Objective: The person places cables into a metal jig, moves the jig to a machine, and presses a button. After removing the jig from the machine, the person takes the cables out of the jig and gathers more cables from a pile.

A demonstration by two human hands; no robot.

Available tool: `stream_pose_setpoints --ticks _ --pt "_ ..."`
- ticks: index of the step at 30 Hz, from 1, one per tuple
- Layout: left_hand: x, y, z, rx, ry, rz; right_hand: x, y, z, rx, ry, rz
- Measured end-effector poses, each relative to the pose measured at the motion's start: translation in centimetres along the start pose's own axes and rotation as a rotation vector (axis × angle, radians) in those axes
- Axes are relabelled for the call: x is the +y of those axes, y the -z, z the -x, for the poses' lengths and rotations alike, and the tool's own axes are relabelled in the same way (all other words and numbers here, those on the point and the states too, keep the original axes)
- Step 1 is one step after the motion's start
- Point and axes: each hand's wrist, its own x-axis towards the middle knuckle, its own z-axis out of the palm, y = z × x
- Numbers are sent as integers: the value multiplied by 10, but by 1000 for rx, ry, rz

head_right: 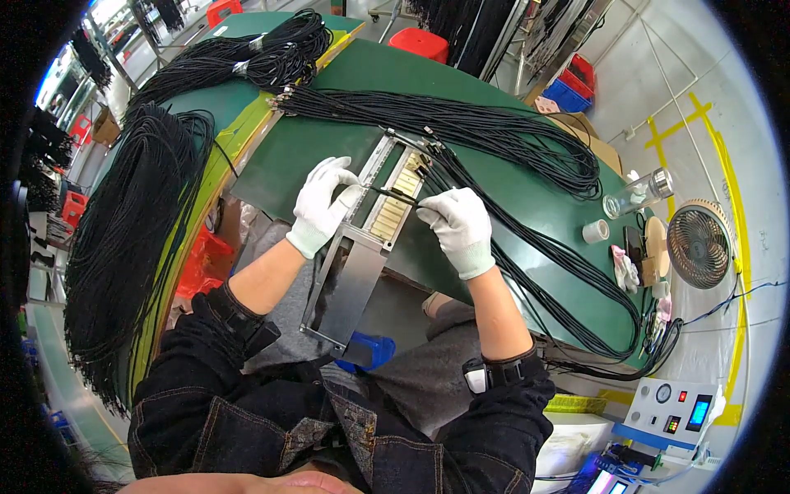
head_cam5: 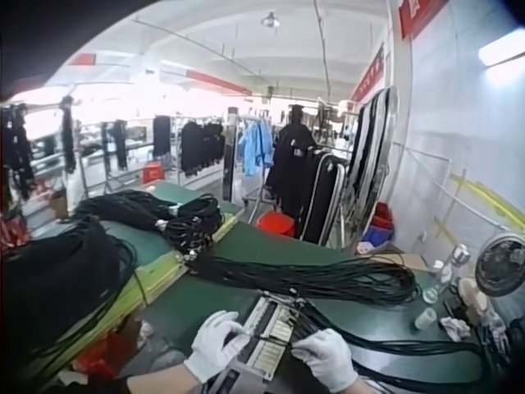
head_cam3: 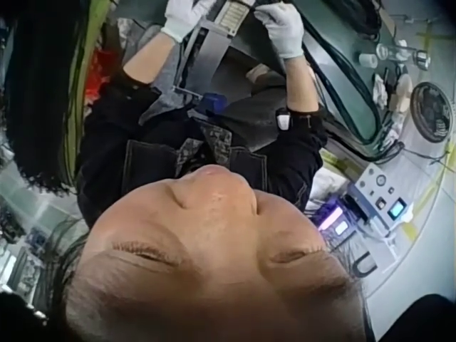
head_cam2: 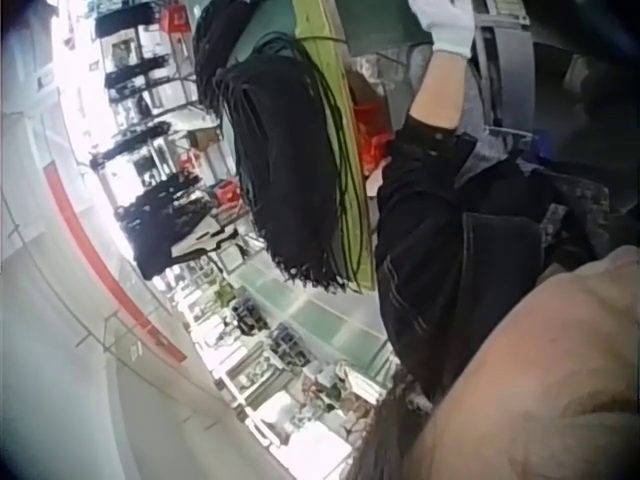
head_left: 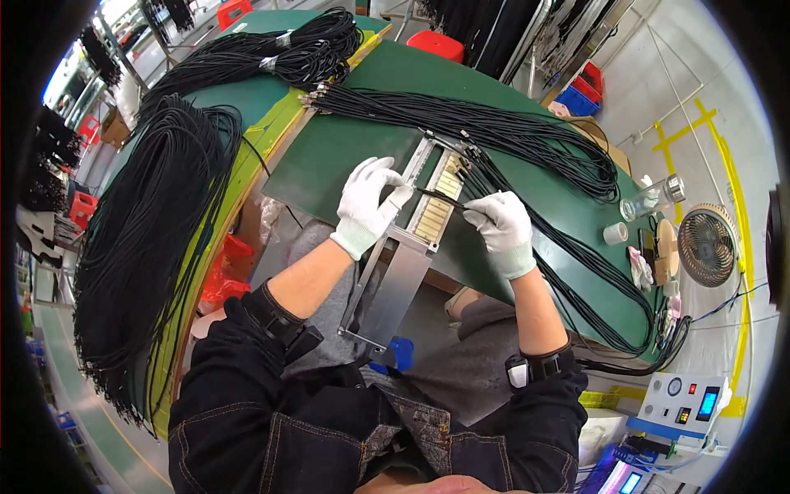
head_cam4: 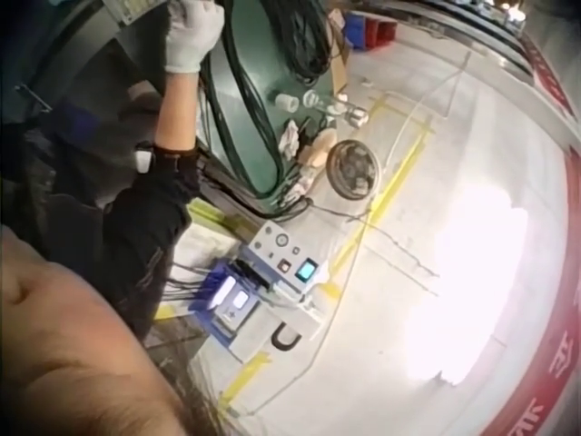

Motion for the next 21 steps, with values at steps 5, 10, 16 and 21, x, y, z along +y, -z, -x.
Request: stream_pose_setpoints --ticks 5,10,16,21 --pt "-3 7 0 -61 90 143 -2 -3 1 -19 24 -69" --pt "3 11 1 -115 39 450 -18 -13 -4 -19 146 -83" --pt "15 18 -1 -204 -133 434 -35 -27 3 -142 158 -126" --pt "7 25 0 -97 -51 345 -20 -9 1 -255 10 -106"
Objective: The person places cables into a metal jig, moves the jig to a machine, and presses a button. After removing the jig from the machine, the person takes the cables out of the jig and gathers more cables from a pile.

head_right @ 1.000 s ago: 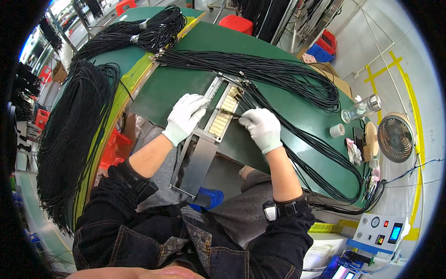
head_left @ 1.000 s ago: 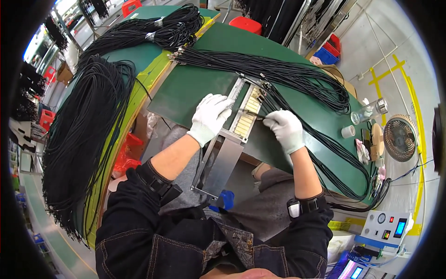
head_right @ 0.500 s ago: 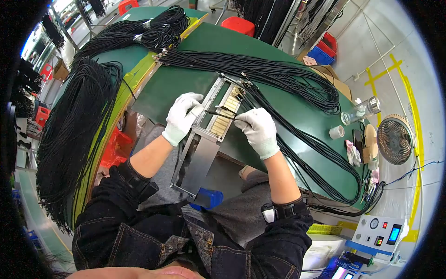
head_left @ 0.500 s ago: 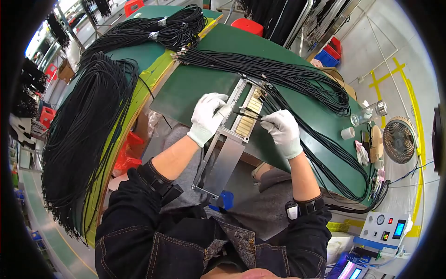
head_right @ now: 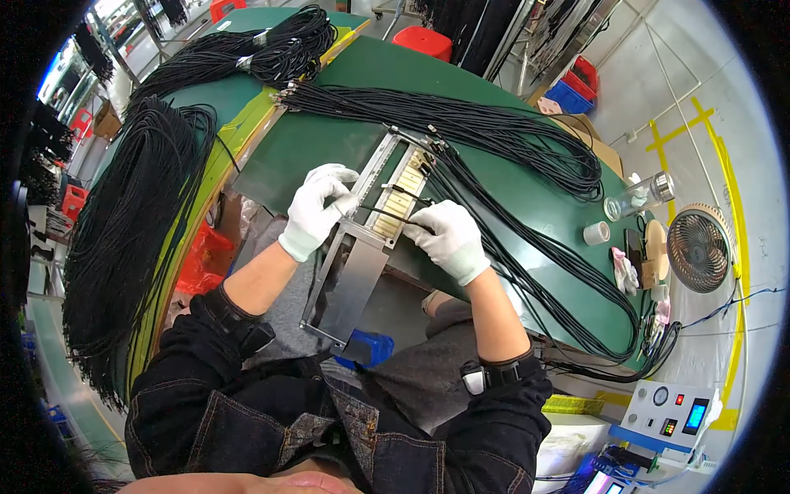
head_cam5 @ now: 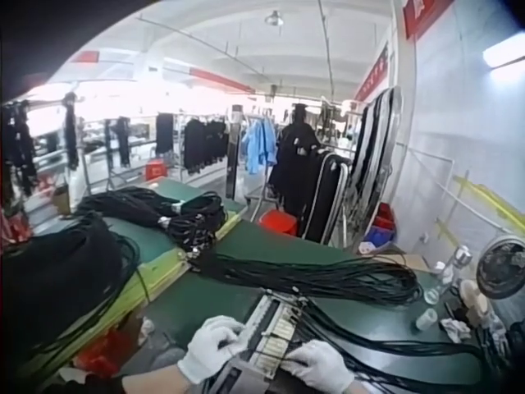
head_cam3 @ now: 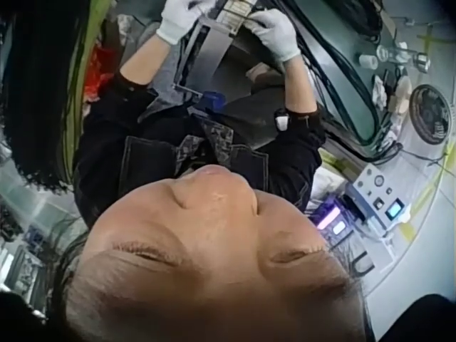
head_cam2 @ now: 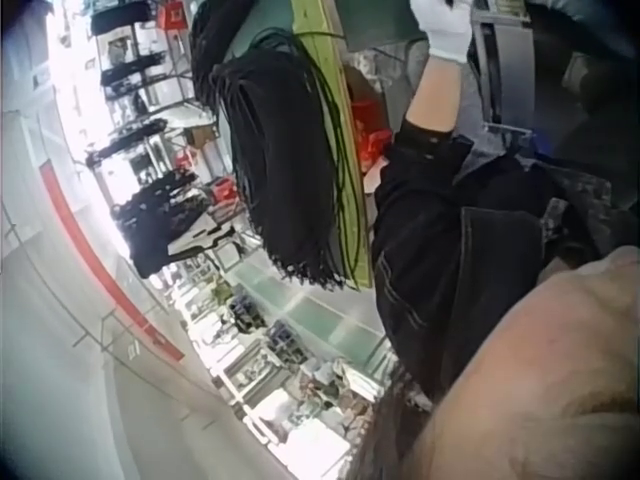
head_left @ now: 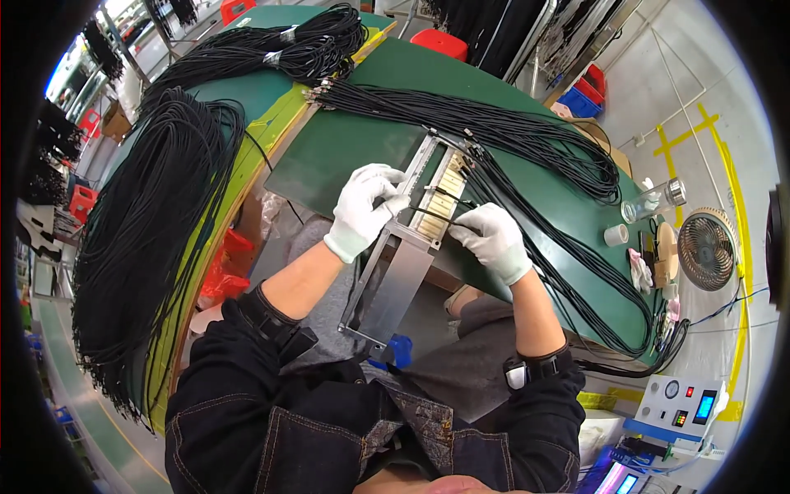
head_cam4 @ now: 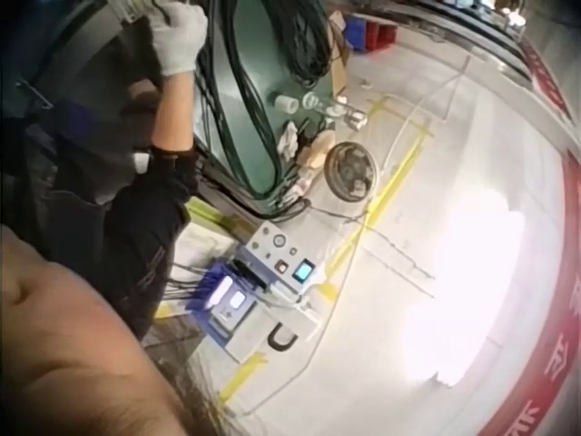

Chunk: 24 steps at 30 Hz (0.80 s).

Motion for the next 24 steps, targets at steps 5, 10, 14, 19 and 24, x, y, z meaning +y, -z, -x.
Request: stream_pose_setpoints --ticks 5,10,14,19,24 --pt "3 1 -3 2 -67 -255 -3 -3 2 11 -64 17" --pt "-6 -3 1 34 60 -227 -2 2 4 -13 -111 75" --pt "-18 -4 7 77 134 -192 -5 2 2 -53 -105 111" --pt "-13 -2 7 45 113 -202 -5 4 3 -71 -88 114" --pt "-12 -2 7 -26 179 -150 -5 0 4 -20 -13 124"
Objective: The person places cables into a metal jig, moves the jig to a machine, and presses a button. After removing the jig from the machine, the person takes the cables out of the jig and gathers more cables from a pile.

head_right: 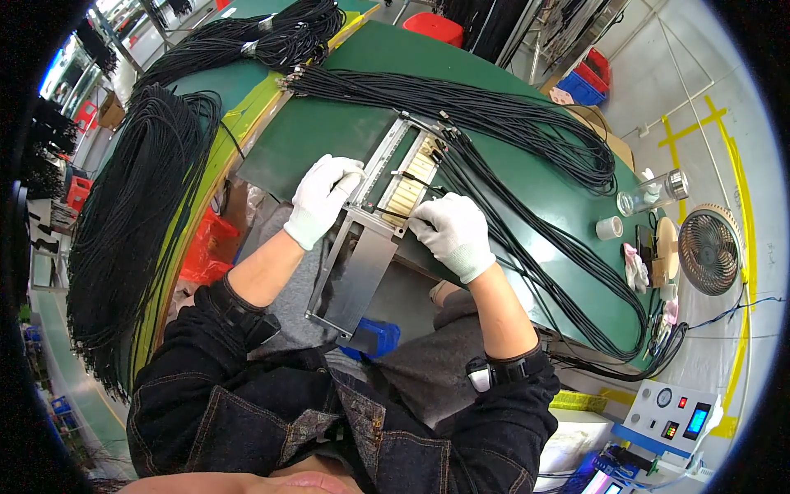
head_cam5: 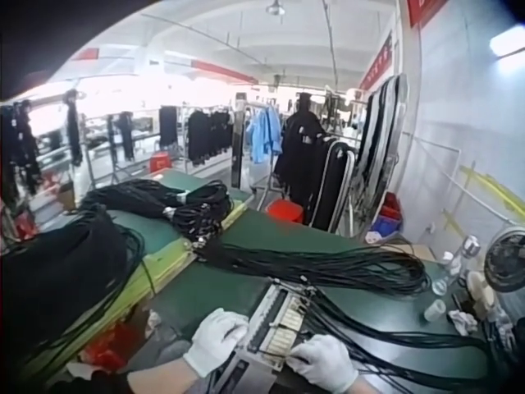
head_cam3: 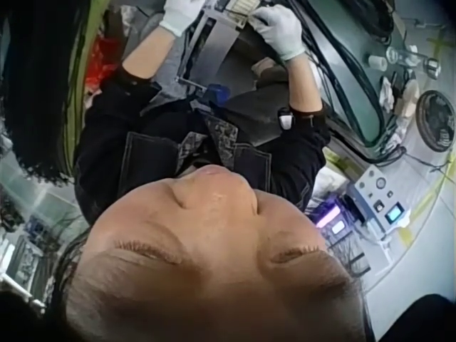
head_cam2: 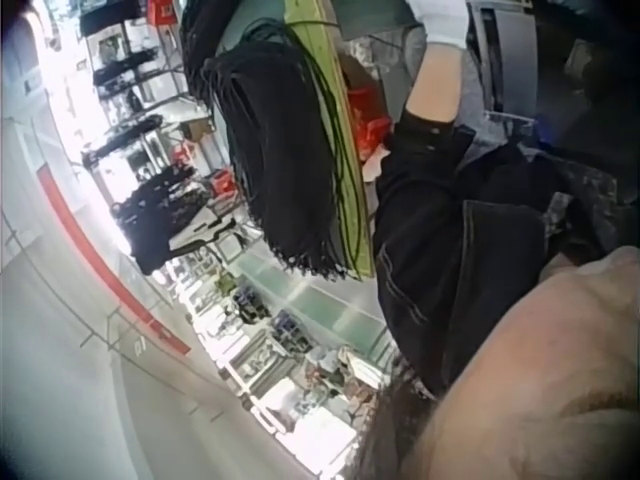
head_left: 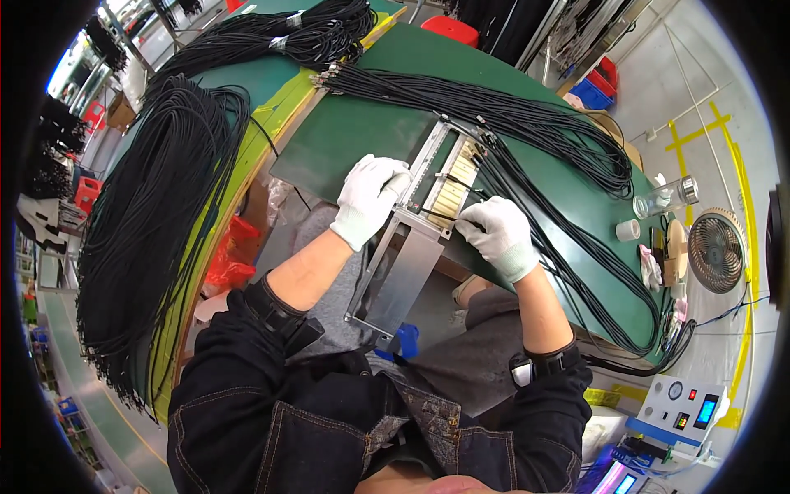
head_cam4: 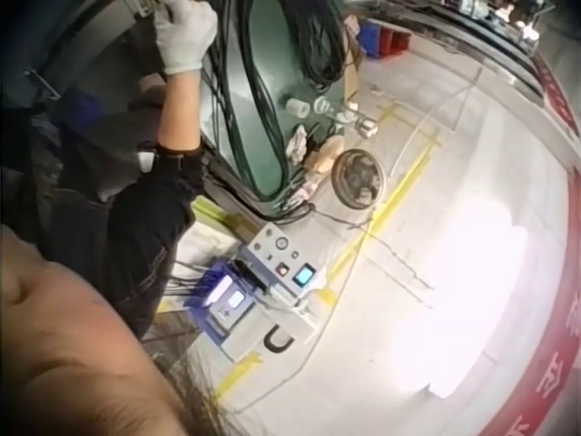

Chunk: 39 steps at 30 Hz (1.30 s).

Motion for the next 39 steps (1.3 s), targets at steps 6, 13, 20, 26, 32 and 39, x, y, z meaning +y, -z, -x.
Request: stream_pose_setpoints --ticks 6,13,20,26,32,39 --pt "26 -3 5 -113 -345 -214 -3 -7 1 -15 42 69" --pt "22 -10 9 -222 -316 -265 32 -6 -13 150 -79 258" --pt "11 -16 6 1 -140 -178 20 1 -11 143 -33 256" --pt "12 -12 1 -34 30 121 -4 -8 -15 231 66 7" --pt "19 -9 4 -95 4 418 -14 -22 -11 134 26 -166" --pt "22 0 -4 -153 -139 200 -14 -18 -16 168 108 -130"
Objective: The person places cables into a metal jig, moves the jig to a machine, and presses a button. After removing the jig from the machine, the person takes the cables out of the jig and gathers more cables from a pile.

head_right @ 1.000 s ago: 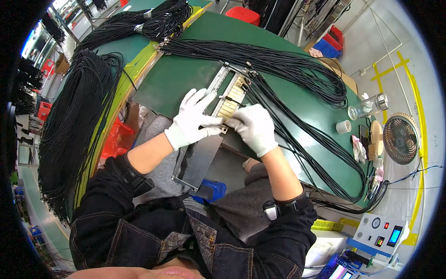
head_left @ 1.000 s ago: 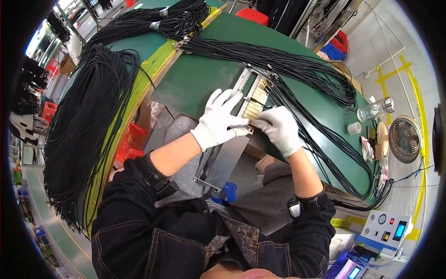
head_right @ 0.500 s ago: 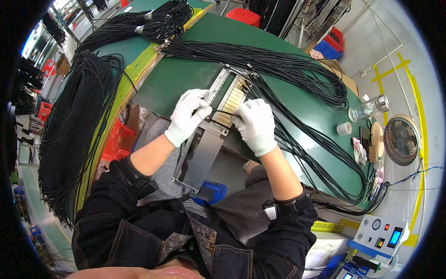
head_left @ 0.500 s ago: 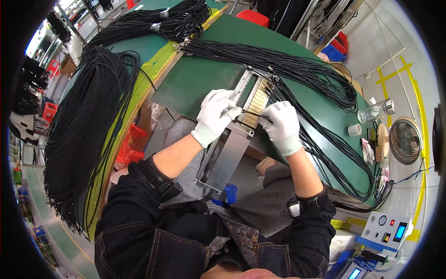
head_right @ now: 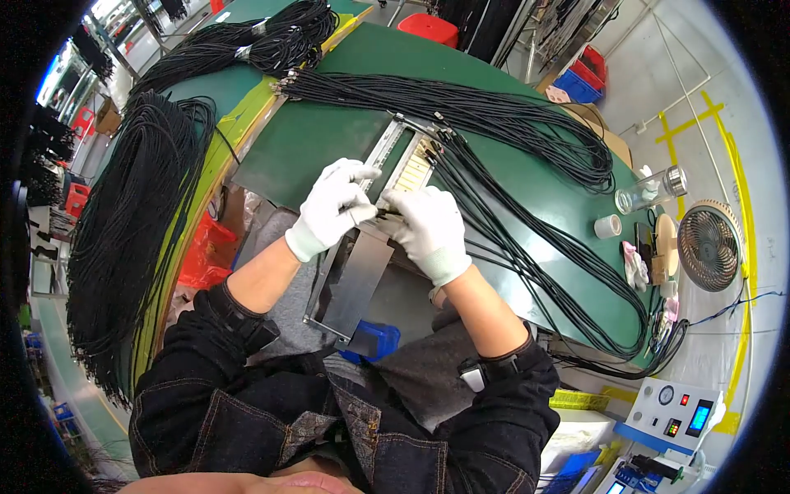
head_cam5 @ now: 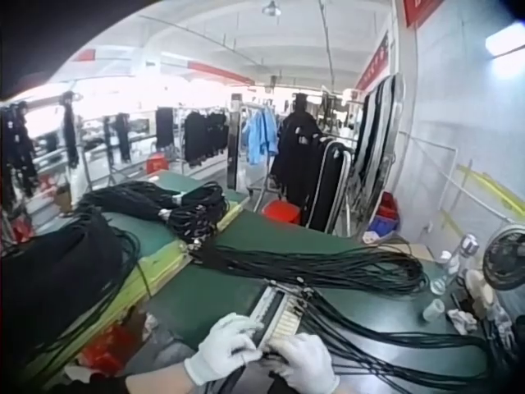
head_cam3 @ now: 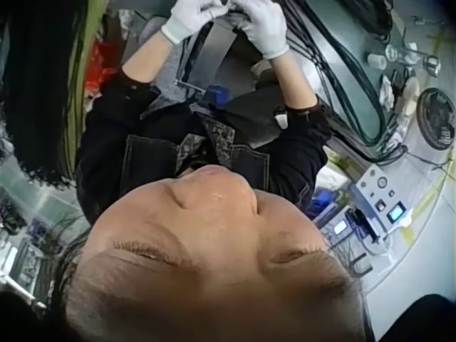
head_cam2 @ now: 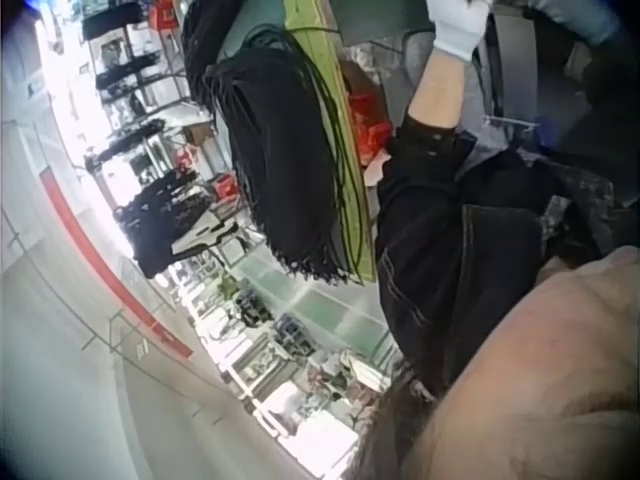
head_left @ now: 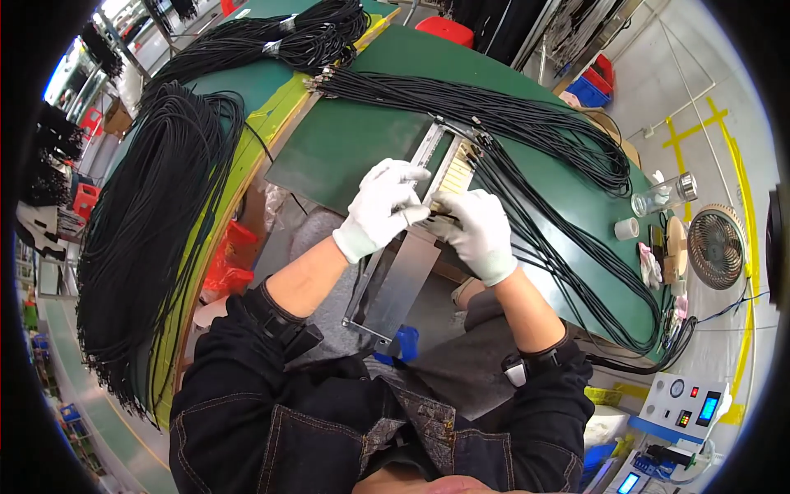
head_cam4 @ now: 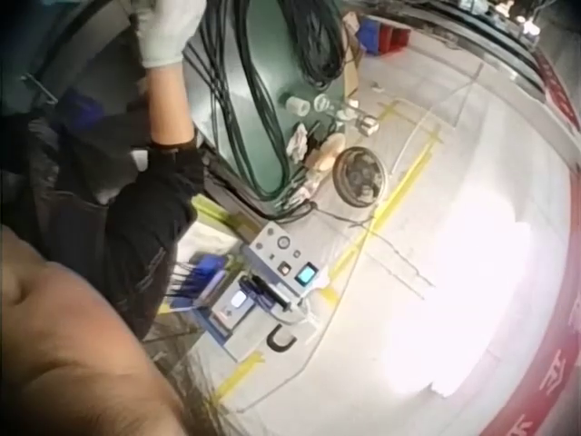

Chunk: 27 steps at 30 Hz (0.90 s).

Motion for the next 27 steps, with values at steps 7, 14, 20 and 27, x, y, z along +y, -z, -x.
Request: stream_pose_setpoints --ticks 7,14,20,27 --pt "-7 2 3 7 51 32 2 14 3 -121 -92 116" --pt "-1 9 0 92 -142 -522 4 15 8 -163 -235 59" --pt "-22 6 6 143 77 -312 0 16 7 -75 -230 137" --pt "-24 7 8 101 194 -249 5 15 11 -67 -219 188"
